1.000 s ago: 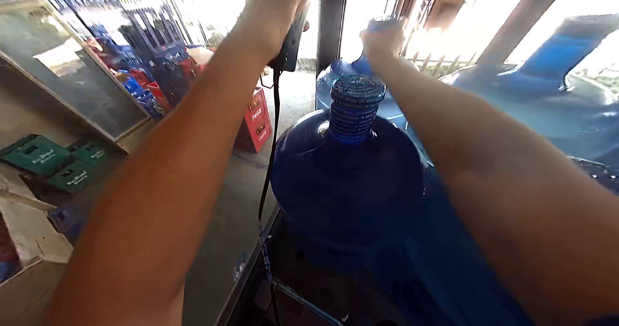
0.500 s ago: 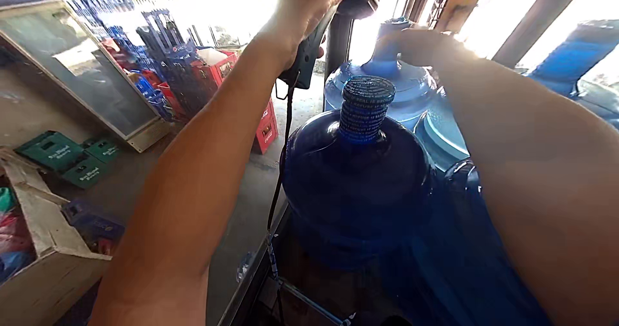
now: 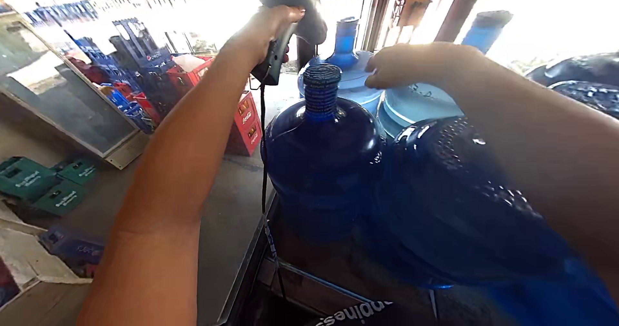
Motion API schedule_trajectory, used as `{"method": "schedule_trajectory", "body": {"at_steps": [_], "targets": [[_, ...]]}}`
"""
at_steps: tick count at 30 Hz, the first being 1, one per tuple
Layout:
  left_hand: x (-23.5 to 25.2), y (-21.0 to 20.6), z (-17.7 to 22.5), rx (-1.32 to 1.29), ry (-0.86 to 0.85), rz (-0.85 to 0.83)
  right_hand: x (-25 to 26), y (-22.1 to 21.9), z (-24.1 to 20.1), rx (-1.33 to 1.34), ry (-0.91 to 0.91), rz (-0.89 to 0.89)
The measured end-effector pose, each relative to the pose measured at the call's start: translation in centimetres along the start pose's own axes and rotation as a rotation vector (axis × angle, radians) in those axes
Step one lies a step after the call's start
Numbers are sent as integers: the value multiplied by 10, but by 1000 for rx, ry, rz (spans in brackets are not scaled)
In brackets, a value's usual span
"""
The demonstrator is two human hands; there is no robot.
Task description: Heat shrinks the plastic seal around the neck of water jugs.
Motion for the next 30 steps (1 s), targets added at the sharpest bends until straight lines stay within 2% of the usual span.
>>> {"method": "schedule_trajectory", "body": {"at_steps": [2,4,5,8,10,13,16,19,22,25,30], "targets": [[6,7,11,-31,-16,21,-40,-7,-18,21,105,32],[13,13,27,-63,-41,48,-91,-17,-31,58,226,164],[17,14,36,-73,-58,58,-121,-24,-35,65,277,257],[30,6,59,-89,-55,54,-206,-51,-31,19,423,689],[41,-7,68,-69,-34,12,-244,-75,-14,51,414,882],[72,-31,69,-38,-1,-67,-268,-98,5,35,337,1027],[105,-55,58,-52,64,-152,-269,-96,9,49,278,1058],[127,-73,45,-60,123,-203,-266,-94,9,71,257,992],[135,-77,37,-25,151,-220,-265,-94,8,72,242,969],[120,-59,34,70,150,-135,-266,-96,7,52,239,1021],[57,-15,45,301,97,90,-267,-95,-2,-3,228,1082]]}}
Point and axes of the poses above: each hand's wrist, its own x-axis towards the middle knuckle, its own y-axis out of the back of the hand, z = x × y, the point moved 10 cm from there along x, towards the middle knuckle, and after that the axes turned 11 degrees about y, right-handed, at the moved point
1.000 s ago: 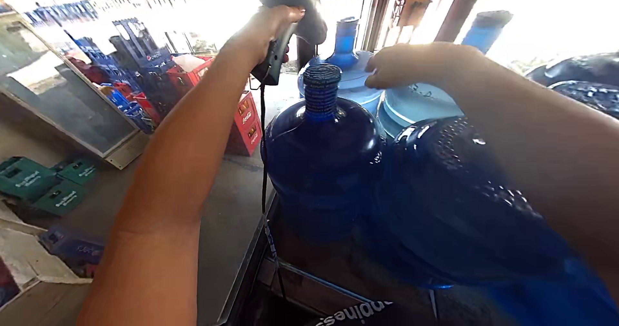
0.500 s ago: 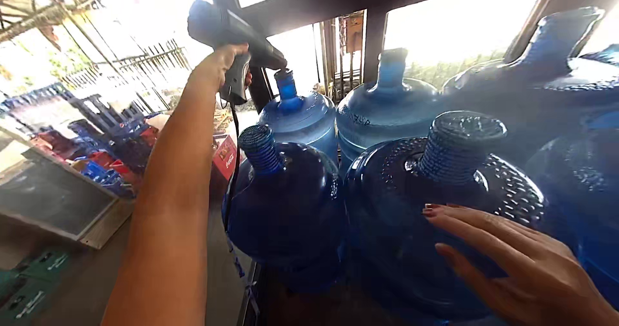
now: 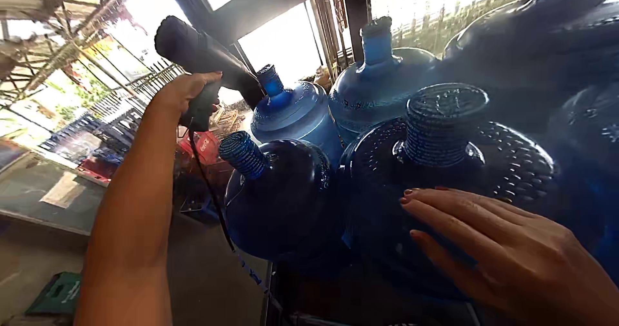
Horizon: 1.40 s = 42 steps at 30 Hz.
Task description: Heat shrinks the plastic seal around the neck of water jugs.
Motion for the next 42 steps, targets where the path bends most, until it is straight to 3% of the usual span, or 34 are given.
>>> {"method": "schedule_trajectory", "body": {"at_steps": [6,15,22,30,39,42], "targets": [[-89,13,32,230,-199,198,1,3,-1,35,-4,38],[-126,-71,134,598,-456,224,-2,5,0,110,-22,94],[-88,-144,191,993,-284,428,0,5,2,227,-43,41],[-59,-204,187,1317,-33,497,0,6,3,348,-40,27],[-148,-208,213,1390,-122,529,-1,7,1,283,-56,100],[-156,-199,218,1381,-129,544,-1,7,0,279,-57,126]]}}
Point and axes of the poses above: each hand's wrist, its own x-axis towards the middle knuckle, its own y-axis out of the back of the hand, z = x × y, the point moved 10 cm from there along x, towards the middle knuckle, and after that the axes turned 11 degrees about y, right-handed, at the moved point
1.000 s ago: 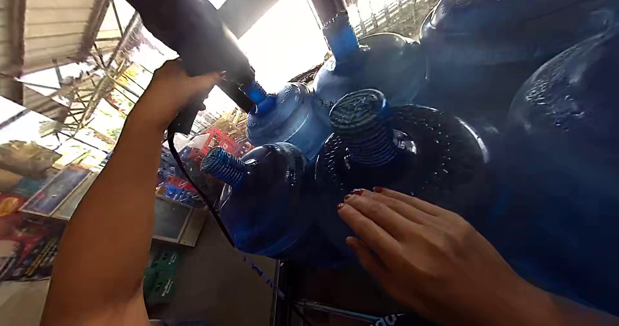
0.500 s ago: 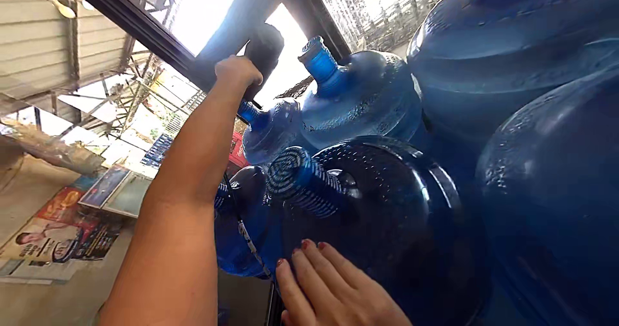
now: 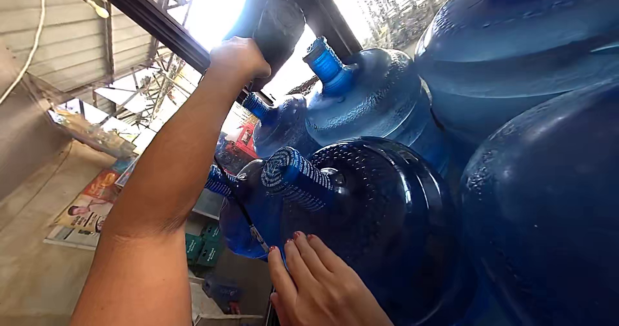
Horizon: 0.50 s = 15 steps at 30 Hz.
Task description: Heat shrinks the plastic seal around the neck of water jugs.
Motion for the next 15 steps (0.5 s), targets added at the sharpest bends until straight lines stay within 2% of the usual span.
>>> {"method": "schedule_trajectory", "body": {"at_steps": [8,15], "targets": [[17,-48,-9,-232,-13,-61,0,1,2,50,35,-35],[16,-72,-52,-460,-66,-110,-2,3,3,46,50,8]]}}
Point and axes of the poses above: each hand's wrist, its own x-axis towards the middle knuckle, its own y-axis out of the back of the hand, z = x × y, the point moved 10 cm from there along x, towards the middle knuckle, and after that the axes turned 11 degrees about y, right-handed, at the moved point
